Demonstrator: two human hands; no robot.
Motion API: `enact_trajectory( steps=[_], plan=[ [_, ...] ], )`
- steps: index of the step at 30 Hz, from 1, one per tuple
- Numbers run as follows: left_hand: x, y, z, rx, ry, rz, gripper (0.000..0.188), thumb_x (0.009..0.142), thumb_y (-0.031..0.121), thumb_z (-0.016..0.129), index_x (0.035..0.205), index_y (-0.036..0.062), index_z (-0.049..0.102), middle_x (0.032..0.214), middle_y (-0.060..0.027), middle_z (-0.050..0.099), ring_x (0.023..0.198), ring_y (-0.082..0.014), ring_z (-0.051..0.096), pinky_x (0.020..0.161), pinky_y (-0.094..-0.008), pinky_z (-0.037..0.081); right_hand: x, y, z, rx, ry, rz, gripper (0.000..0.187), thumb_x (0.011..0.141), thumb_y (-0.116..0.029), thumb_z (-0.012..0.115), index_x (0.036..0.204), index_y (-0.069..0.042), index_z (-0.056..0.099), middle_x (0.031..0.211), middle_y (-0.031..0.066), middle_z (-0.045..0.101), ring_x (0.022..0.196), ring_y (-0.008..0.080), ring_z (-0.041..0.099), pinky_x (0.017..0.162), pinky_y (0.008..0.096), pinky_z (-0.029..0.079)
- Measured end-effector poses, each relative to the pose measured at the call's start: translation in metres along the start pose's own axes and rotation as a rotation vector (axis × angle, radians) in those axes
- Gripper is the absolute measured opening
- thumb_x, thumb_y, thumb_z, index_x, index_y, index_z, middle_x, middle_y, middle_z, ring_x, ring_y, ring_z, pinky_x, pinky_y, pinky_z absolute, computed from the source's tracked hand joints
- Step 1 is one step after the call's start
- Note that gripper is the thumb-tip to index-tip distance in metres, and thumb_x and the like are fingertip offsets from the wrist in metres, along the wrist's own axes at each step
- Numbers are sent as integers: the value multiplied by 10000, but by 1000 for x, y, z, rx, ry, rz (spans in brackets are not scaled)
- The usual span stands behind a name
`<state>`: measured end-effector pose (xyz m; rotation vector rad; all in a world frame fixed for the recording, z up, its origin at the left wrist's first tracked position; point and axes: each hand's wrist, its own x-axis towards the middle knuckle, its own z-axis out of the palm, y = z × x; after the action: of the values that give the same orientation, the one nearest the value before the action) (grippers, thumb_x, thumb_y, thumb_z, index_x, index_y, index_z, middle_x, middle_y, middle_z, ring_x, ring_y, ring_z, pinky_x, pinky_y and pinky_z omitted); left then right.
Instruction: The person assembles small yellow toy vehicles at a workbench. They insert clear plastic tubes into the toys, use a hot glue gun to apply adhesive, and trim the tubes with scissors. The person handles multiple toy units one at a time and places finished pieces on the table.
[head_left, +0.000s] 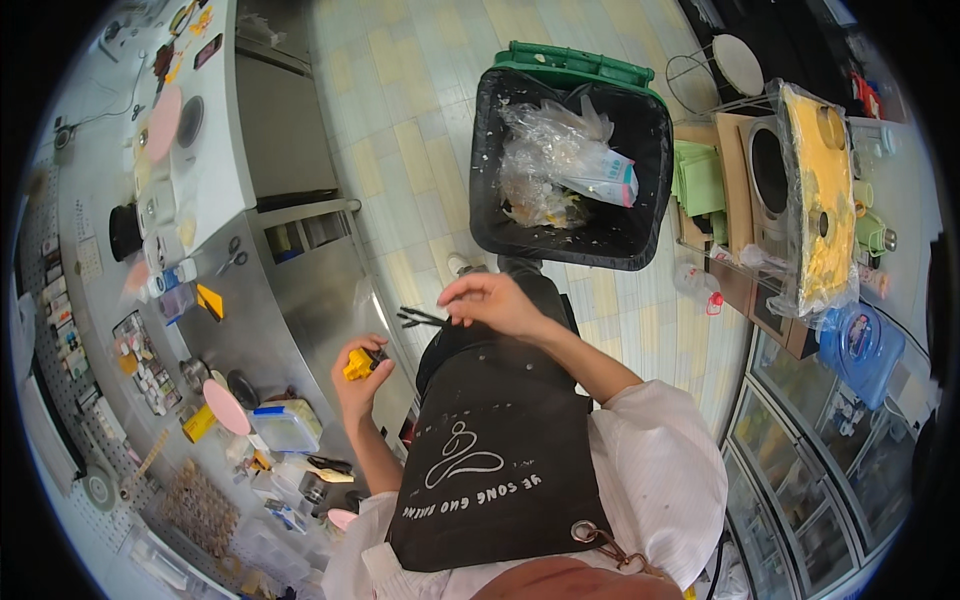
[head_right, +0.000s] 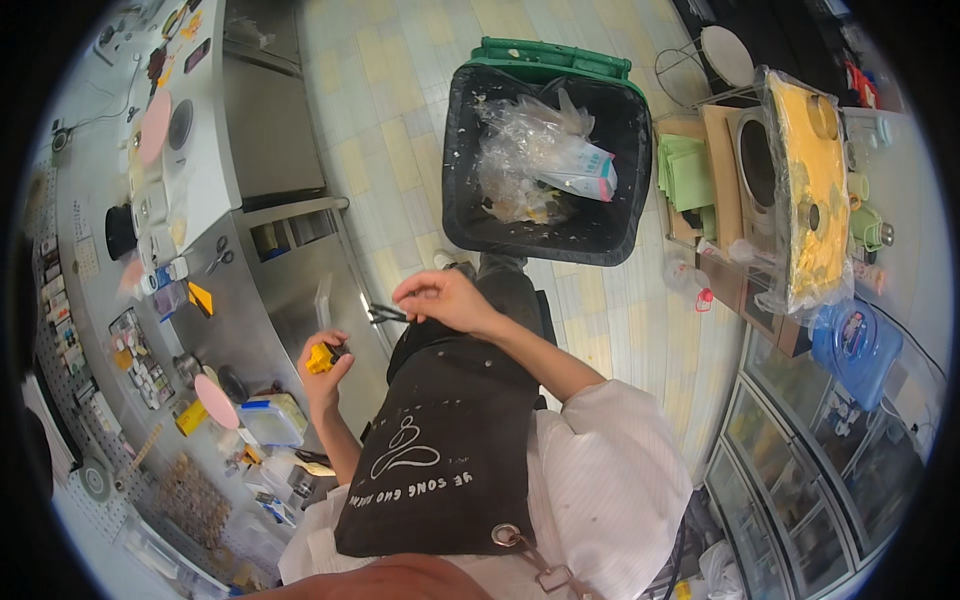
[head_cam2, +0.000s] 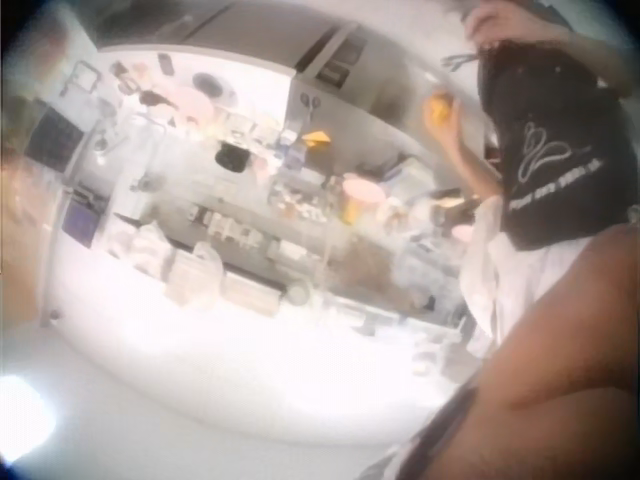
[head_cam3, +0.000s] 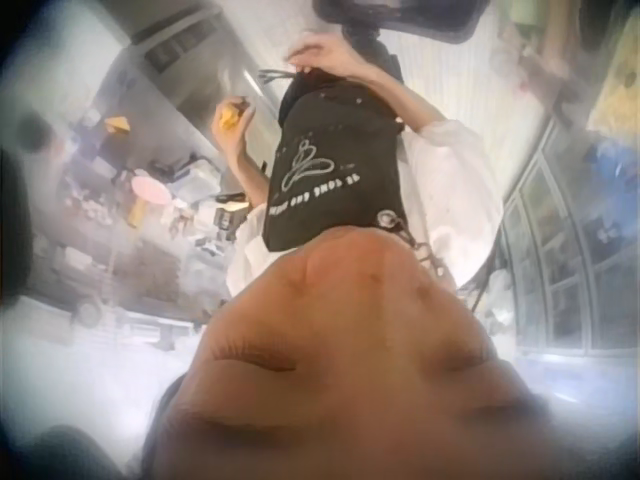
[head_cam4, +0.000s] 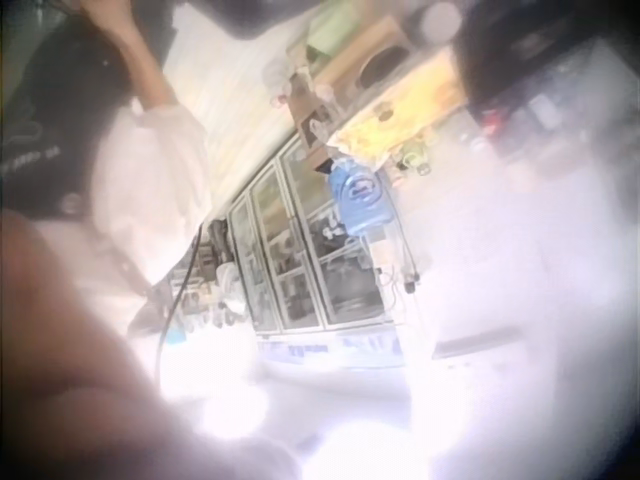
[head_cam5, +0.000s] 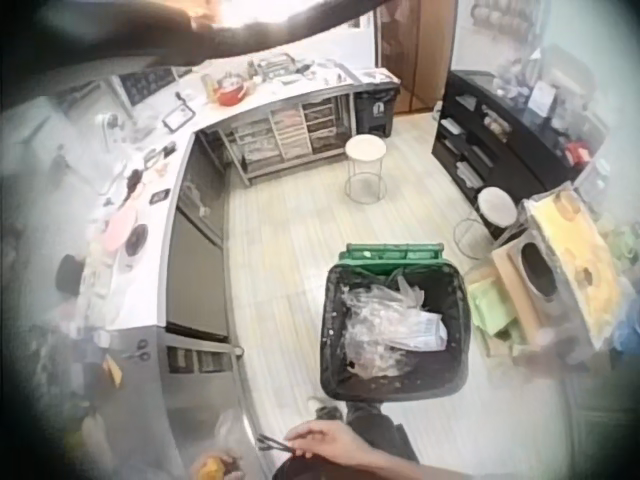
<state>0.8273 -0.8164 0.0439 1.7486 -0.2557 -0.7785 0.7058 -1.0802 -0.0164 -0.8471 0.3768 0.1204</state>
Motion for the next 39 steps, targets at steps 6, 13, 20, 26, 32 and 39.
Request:
enact_trajectory(
  steps=[6, 13, 20, 26, 32, 39],
  plan=[
    [18, 3, -19, -51, -71, 149, 339, 728, -9, 818, 998, 19, 614, 1073, -119, 661, 1024, -195, 599, 914, -326, 456, -4, -53, 43, 92, -27, -236, 270, 966, -33, 596, 1226, 29, 638, 1199, 99, 599, 1003, 169, 660, 875, 276, 517],
    [34, 17, -22, -115, -187, 316, 342, 711, 14, 820, 979, 20, 609, 1026, -126, 644, 1005, -200, 599, 912, -332, 447, -18, -83, 85, 486, -245, -275, 289, 969, -116, 633, 1232, -36, 544, 1092, 88, 591, 816, 114, 543, 671, 214, 434],
    [26, 18, -30, -126, -213, 409, 341, 695, -10, 844, 952, 36, 625, 1033, -111, 662, 1002, -203, 618, 893, -333, 465, -37, -103, 137, 525, -444, -268, 213, 923, -106, 697, 1063, -90, 538, 924, 79, 586, 703, 124, 488, 573, 231, 399],
    [24, 41, -27, -49, -253, 572, 355, 665, 18, 862, 931, 43, 629, 987, -130, 675, 937, -220, 646, 838, -331, 495, -51, -134, 202, 429, -1021, -527, 286, 830, -49, 807, 1039, -1, 619, 1029, 165, 683, 662, 121, 519, 620, 237, 460],
    [12, 63, -18, 13, -277, 643, 349, 649, 34, 868, 915, 50, 643, 959, -140, 683, 893, -218, 660, 796, -321, 511, -48, -143, 212, 290, -997, -637, 94, 901, -118, 735, 866, -32, 726, 978, 118, 716, 738, 210, 649, 663, 288, 512],
    [0, 75, -11, 69, -291, 620, 329, 658, 56, 872, 906, 65, 655, 957, -85, 695, 887, -221, 659, 806, -324, 517, -2, -151, 134, -1038, -109, -933, 240, 844, -98, 721, 1083, -80, 722, 1125, 73, 705, 1025, 274, 643, 872, 397, 487]
  ],
)
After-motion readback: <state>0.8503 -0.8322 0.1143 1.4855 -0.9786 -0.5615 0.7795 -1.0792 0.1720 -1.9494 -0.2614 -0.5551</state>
